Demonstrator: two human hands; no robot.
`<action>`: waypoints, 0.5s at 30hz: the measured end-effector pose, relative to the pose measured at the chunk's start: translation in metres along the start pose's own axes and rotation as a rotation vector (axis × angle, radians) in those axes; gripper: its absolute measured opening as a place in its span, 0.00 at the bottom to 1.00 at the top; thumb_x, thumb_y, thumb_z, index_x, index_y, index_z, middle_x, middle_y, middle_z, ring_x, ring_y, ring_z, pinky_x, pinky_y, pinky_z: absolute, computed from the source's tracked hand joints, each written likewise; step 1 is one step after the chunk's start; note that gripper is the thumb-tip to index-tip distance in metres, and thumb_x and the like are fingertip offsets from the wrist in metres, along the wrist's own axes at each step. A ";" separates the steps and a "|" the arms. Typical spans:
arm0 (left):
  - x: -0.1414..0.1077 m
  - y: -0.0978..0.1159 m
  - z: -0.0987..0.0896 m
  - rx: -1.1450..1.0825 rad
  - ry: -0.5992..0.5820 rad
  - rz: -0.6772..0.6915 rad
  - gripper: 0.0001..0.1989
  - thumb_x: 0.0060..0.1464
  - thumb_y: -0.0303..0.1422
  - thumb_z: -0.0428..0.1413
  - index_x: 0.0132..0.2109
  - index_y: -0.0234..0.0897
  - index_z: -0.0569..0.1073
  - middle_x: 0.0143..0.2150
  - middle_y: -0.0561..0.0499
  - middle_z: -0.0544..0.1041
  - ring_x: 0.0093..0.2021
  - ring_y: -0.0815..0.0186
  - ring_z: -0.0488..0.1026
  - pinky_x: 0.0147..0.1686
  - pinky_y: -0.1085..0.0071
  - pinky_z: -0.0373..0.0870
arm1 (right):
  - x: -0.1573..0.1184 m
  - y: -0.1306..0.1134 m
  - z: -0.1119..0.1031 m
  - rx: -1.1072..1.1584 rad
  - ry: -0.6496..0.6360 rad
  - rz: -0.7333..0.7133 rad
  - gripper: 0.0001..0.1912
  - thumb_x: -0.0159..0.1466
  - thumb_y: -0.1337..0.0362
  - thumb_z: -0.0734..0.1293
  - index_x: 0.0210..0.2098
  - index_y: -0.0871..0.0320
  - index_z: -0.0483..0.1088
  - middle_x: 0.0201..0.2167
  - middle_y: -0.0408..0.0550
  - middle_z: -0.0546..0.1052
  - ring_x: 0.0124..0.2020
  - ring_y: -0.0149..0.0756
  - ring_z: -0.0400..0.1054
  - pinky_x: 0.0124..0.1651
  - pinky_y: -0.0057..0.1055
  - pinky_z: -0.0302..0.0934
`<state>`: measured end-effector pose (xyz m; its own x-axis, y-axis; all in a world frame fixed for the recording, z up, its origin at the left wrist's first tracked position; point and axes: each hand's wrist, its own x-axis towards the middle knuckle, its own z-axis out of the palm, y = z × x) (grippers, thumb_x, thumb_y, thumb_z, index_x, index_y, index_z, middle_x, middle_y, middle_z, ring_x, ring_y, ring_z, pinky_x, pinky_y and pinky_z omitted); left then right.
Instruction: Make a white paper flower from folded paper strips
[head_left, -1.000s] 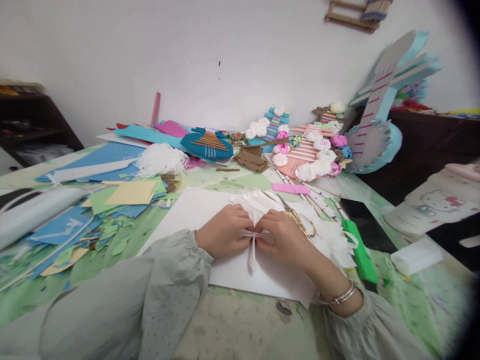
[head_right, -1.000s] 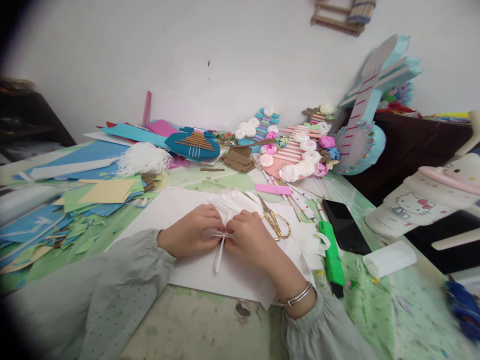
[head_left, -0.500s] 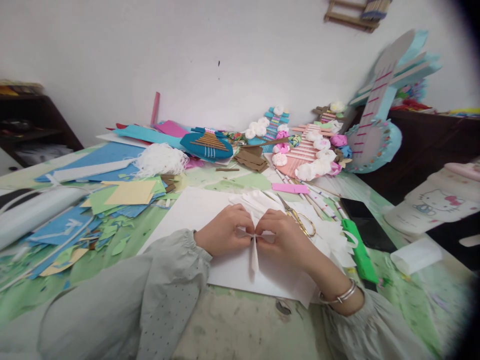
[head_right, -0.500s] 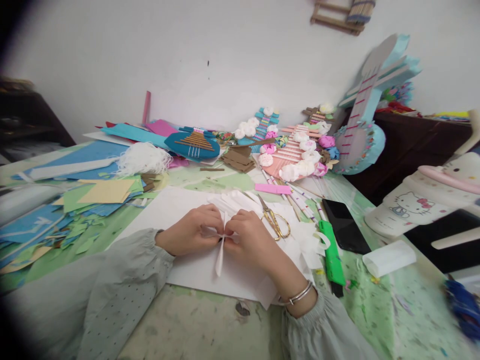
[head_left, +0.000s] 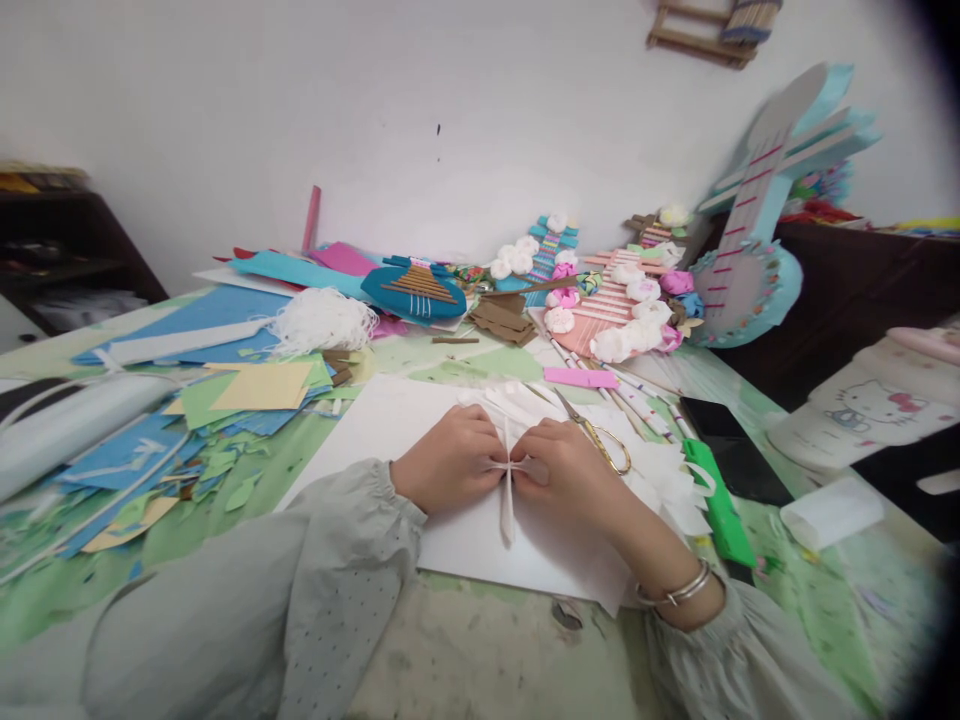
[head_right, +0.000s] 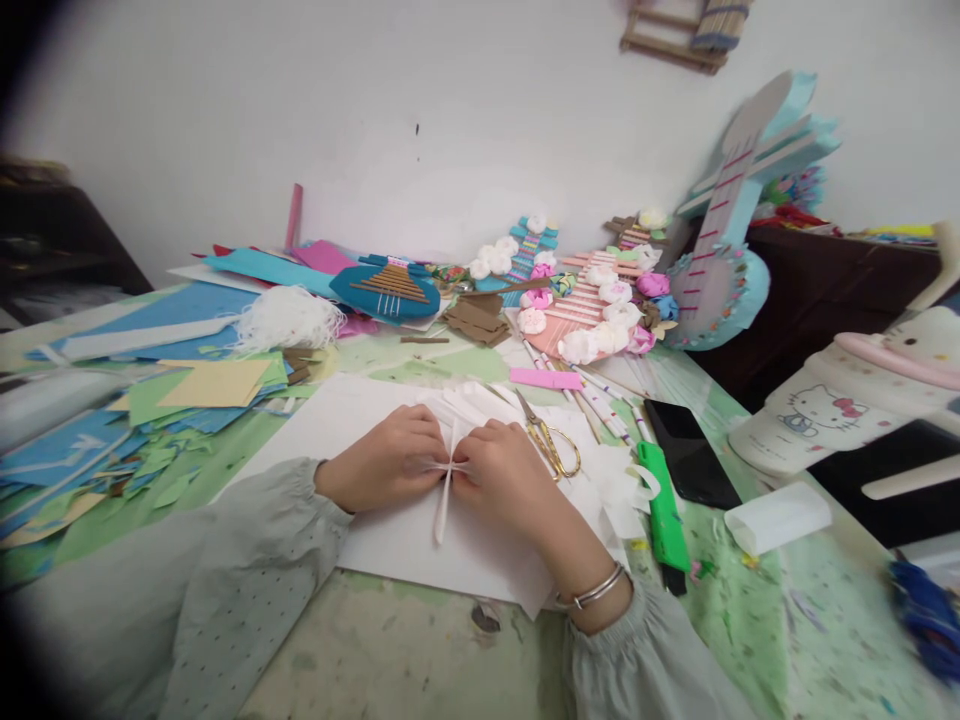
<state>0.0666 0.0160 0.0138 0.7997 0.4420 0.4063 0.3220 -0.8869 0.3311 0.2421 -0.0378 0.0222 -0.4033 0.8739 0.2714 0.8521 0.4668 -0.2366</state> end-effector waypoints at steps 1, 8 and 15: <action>0.000 0.000 0.000 -0.006 0.005 -0.003 0.05 0.48 0.27 0.54 0.28 0.36 0.74 0.29 0.50 0.76 0.37 0.64 0.68 0.39 0.67 0.60 | 0.000 -0.001 0.000 -0.006 -0.002 -0.011 0.03 0.55 0.69 0.66 0.28 0.60 0.73 0.26 0.48 0.74 0.33 0.36 0.66 0.37 0.32 0.54; 0.000 0.004 0.000 -0.063 0.024 -0.003 0.05 0.48 0.27 0.55 0.26 0.36 0.72 0.27 0.52 0.74 0.35 0.65 0.67 0.39 0.67 0.59 | -0.001 -0.003 0.002 0.053 0.053 -0.070 0.05 0.54 0.72 0.65 0.23 0.60 0.71 0.23 0.46 0.71 0.29 0.33 0.63 0.34 0.30 0.52; 0.000 0.005 -0.001 -0.129 0.039 0.041 0.05 0.48 0.27 0.56 0.25 0.36 0.73 0.27 0.52 0.73 0.35 0.66 0.67 0.40 0.68 0.60 | -0.001 -0.008 -0.004 0.123 0.049 -0.153 0.08 0.55 0.73 0.65 0.21 0.60 0.67 0.21 0.45 0.69 0.29 0.33 0.60 0.33 0.29 0.51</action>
<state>0.0677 0.0112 0.0161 0.7895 0.4130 0.4541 0.2196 -0.8809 0.4193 0.2373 -0.0432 0.0272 -0.5056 0.7852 0.3576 0.7336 0.6094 -0.3008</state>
